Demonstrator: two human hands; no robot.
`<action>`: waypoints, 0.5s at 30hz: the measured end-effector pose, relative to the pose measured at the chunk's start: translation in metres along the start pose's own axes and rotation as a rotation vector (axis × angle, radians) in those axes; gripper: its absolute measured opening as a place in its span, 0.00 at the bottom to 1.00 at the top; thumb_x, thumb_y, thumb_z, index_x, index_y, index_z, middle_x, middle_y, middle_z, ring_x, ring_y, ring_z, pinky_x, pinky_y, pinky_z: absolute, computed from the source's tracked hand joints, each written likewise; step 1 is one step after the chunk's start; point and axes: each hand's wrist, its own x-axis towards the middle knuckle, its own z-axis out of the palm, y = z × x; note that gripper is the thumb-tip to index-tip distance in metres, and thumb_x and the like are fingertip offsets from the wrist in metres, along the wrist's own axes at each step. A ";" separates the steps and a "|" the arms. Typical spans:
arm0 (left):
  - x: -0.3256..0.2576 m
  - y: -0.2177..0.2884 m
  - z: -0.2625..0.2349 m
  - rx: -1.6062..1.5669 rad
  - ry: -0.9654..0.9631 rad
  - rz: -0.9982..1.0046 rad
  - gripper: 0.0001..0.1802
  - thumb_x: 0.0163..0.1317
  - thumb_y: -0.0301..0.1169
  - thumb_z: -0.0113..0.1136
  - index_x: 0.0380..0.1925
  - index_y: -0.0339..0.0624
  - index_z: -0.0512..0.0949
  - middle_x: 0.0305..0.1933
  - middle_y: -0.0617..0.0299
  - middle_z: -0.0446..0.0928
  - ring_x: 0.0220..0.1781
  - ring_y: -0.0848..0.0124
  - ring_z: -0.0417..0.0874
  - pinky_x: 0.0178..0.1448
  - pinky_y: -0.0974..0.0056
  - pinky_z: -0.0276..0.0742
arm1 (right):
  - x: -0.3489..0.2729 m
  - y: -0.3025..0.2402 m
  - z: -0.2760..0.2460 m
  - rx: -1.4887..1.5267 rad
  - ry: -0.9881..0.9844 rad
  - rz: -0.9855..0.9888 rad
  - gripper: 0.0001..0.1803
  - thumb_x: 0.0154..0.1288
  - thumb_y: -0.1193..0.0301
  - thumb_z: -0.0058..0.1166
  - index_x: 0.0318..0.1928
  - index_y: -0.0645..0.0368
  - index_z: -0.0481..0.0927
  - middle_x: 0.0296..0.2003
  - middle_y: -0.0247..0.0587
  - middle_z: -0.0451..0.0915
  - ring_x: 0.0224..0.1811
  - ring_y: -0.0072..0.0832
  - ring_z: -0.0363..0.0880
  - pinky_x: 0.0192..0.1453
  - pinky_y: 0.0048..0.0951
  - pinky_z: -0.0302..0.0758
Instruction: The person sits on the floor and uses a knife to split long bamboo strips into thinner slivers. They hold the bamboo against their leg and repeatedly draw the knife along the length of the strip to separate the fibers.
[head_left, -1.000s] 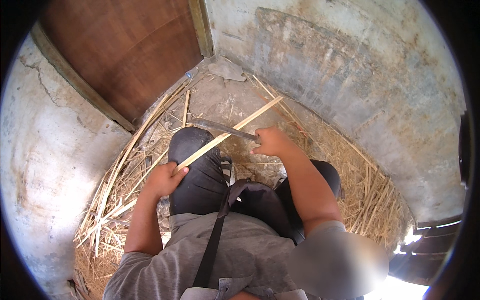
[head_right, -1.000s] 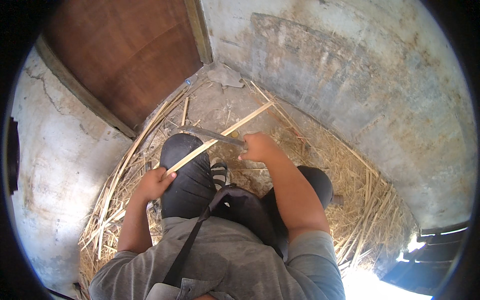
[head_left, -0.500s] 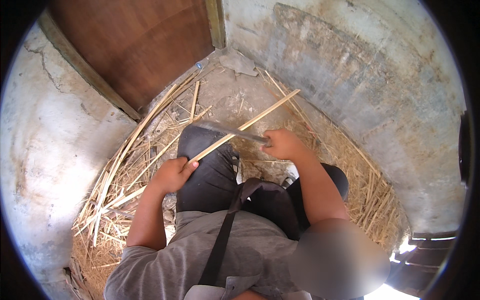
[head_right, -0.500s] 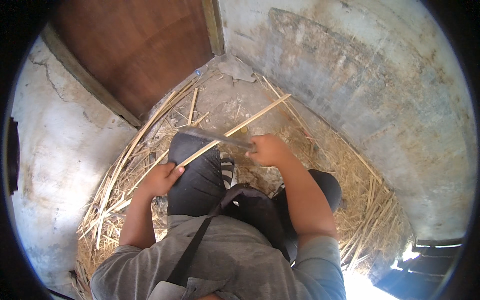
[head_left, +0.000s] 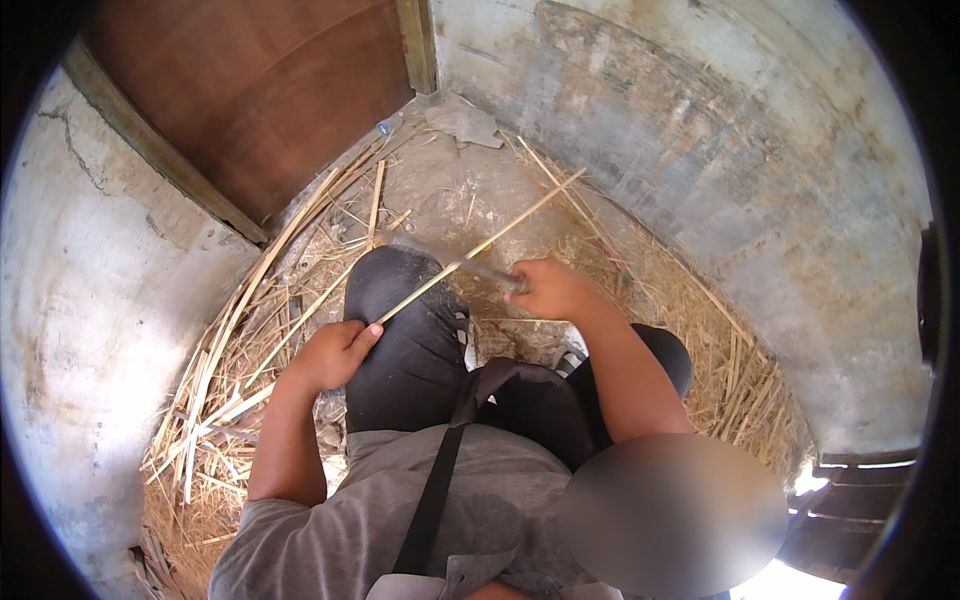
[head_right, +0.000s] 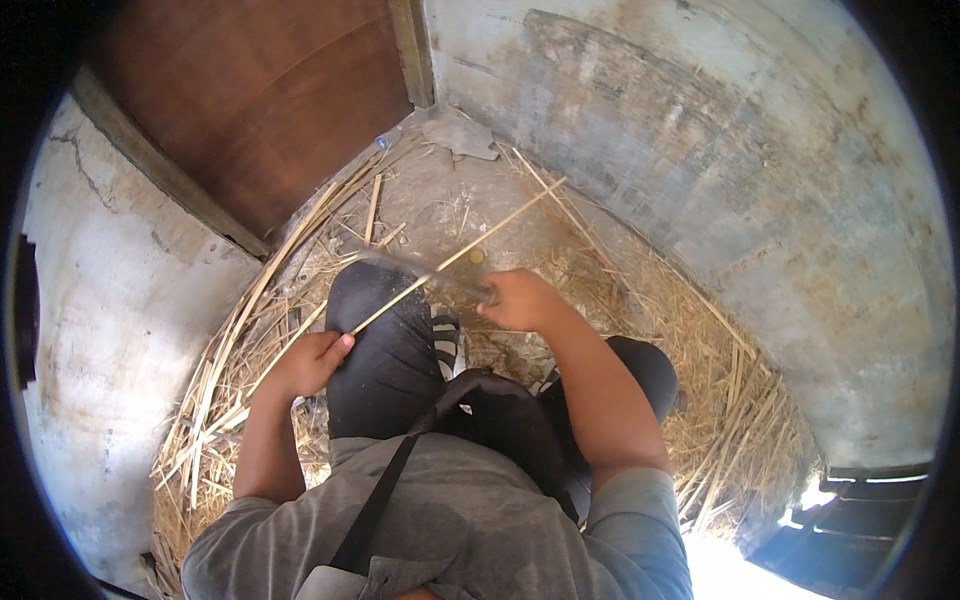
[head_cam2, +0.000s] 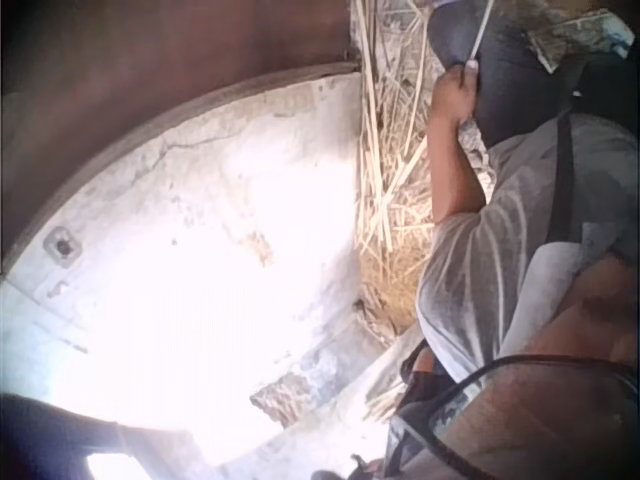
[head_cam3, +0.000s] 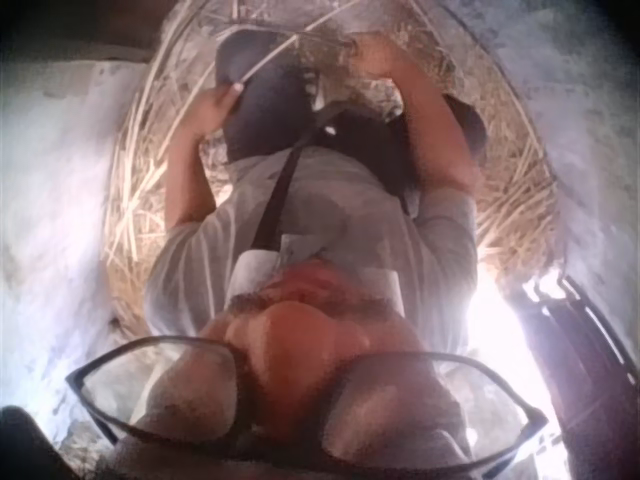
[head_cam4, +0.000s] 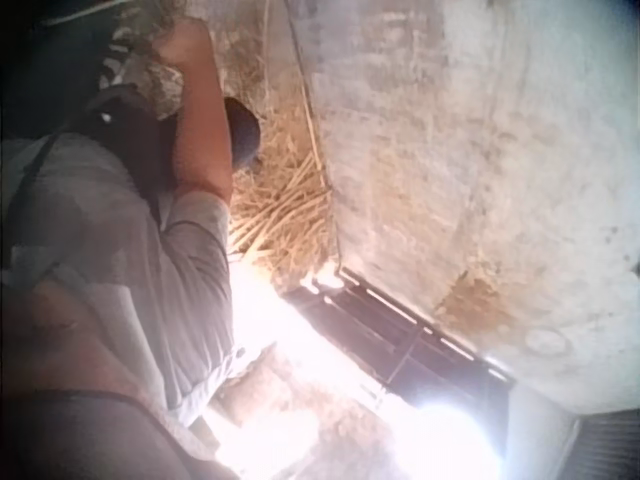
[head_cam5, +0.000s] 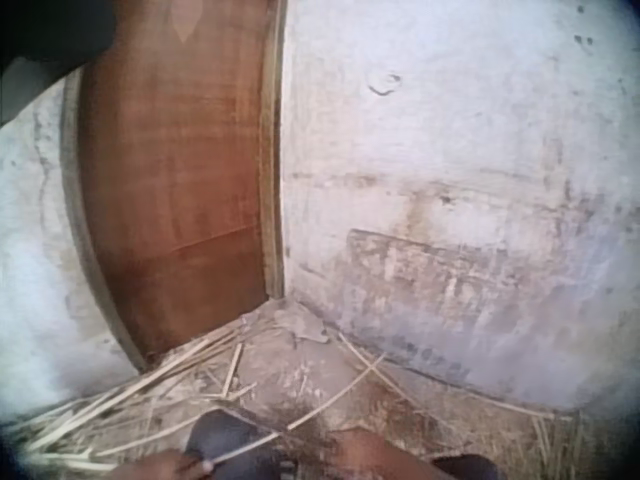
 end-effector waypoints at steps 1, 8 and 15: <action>-0.001 0.004 -0.001 0.016 0.002 -0.010 0.33 0.76 0.55 0.48 0.34 0.31 0.81 0.34 0.37 0.80 0.40 0.41 0.82 0.47 0.48 0.75 | -0.001 -0.006 -0.002 -0.027 -0.025 -0.005 0.33 0.58 0.53 0.67 0.57 0.65 0.82 0.48 0.62 0.84 0.52 0.55 0.83 0.57 0.47 0.79; -0.006 0.010 0.002 0.023 0.074 -0.010 0.33 0.75 0.56 0.50 0.32 0.31 0.81 0.34 0.36 0.81 0.40 0.38 0.82 0.47 0.46 0.76 | 0.013 0.057 0.002 0.157 0.136 0.203 0.36 0.57 0.52 0.68 0.57 0.67 0.81 0.50 0.64 0.83 0.55 0.54 0.82 0.60 0.44 0.78; -0.001 0.003 0.007 0.054 0.060 -0.007 0.32 0.76 0.55 0.49 0.33 0.32 0.80 0.33 0.38 0.80 0.39 0.42 0.81 0.46 0.48 0.75 | -0.001 0.036 0.002 0.032 0.135 0.074 0.36 0.57 0.51 0.67 0.56 0.68 0.82 0.51 0.63 0.83 0.57 0.55 0.81 0.61 0.45 0.77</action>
